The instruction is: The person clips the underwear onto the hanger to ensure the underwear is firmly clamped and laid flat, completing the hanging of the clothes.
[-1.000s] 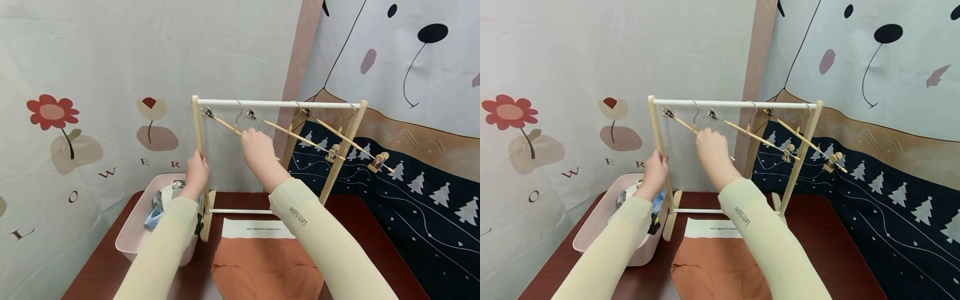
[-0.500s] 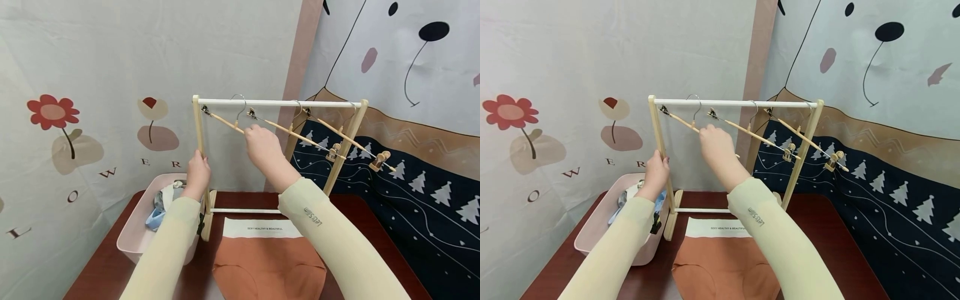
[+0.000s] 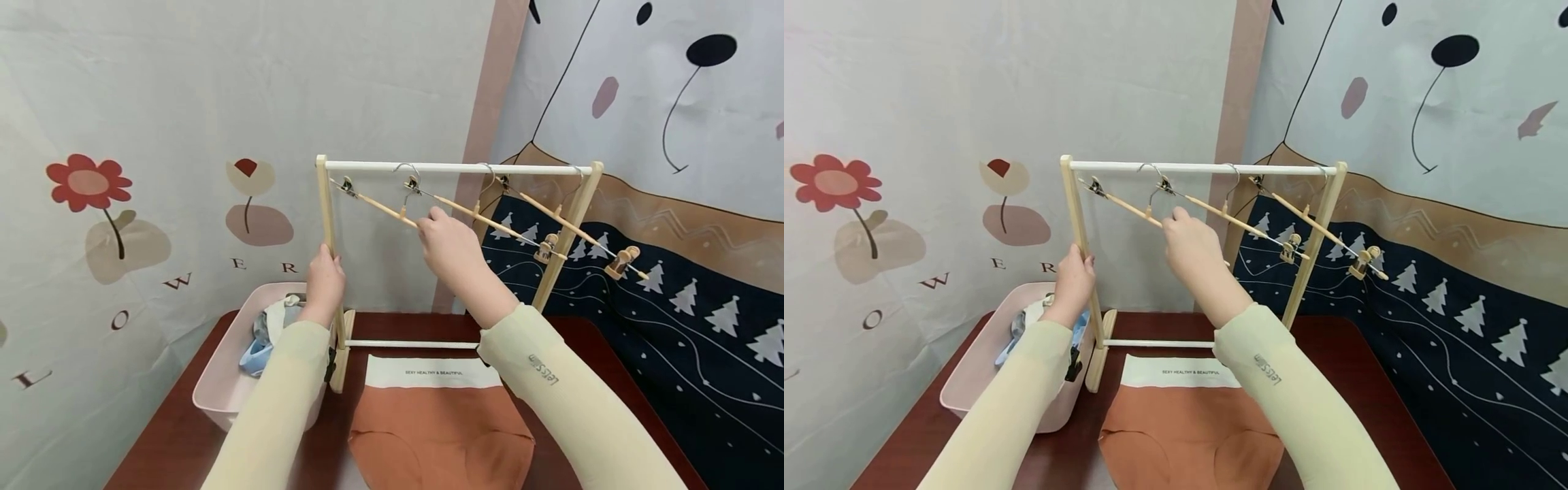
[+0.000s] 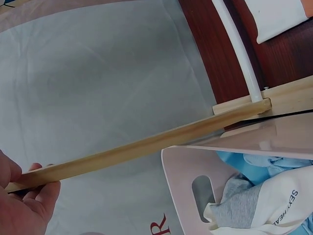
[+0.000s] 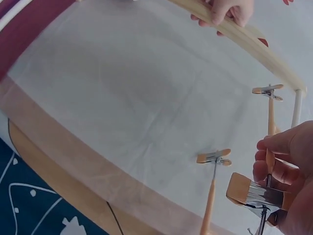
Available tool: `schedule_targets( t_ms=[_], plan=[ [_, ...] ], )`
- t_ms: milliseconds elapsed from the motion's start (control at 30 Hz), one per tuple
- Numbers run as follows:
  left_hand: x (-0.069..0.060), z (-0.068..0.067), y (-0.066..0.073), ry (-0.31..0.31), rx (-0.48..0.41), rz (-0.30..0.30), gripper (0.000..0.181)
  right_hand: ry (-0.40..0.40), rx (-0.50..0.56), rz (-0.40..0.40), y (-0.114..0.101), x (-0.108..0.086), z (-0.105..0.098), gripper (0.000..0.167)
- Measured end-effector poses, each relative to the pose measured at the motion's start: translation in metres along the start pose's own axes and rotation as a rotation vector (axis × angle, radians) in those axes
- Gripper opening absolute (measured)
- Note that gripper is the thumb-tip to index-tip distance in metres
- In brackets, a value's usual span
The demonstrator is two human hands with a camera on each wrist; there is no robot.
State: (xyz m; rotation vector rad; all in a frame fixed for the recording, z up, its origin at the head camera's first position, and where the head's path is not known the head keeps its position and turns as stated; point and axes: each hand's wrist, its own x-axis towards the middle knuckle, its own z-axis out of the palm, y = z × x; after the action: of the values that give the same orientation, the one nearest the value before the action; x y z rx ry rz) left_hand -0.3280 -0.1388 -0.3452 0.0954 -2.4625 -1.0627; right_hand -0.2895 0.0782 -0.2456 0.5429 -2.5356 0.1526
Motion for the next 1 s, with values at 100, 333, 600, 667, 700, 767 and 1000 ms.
schedule_targets(
  t_ms=[100,333,600,667,700,767,1000],
  plan=[
    [-0.001,0.000,-0.001,-0.007,0.003,-0.001,0.018,-0.015,0.008,-0.003,0.004,-0.010,0.004,0.021],
    [-0.001,0.000,-0.002,0.013,0.009,0.023,0.018,-0.002,0.021,-0.033,0.012,-0.037,0.021,0.017],
    [-0.002,-0.001,-0.002,0.000,0.016,0.033,0.016,-0.026,0.083,-0.036,0.025,-0.069,0.053,0.014],
    [-0.002,-0.001,-0.002,0.001,0.018,0.037,0.016,-0.021,0.097,-0.040,0.029,-0.077,0.063,0.012],
    [-0.002,-0.001,-0.001,0.002,0.019,0.038,0.016,-0.015,0.099,-0.050,0.032,-0.081,0.067,0.011],
    [-0.002,-0.001,-0.001,0.000,0.017,0.043,0.016,0.007,0.102,-0.089,0.036,-0.088,0.076,0.009],
    [0.001,0.000,-0.004,0.005,0.019,0.036,0.018,0.078,0.060,-0.225,0.050,-0.110,0.109,0.011]
  ],
)
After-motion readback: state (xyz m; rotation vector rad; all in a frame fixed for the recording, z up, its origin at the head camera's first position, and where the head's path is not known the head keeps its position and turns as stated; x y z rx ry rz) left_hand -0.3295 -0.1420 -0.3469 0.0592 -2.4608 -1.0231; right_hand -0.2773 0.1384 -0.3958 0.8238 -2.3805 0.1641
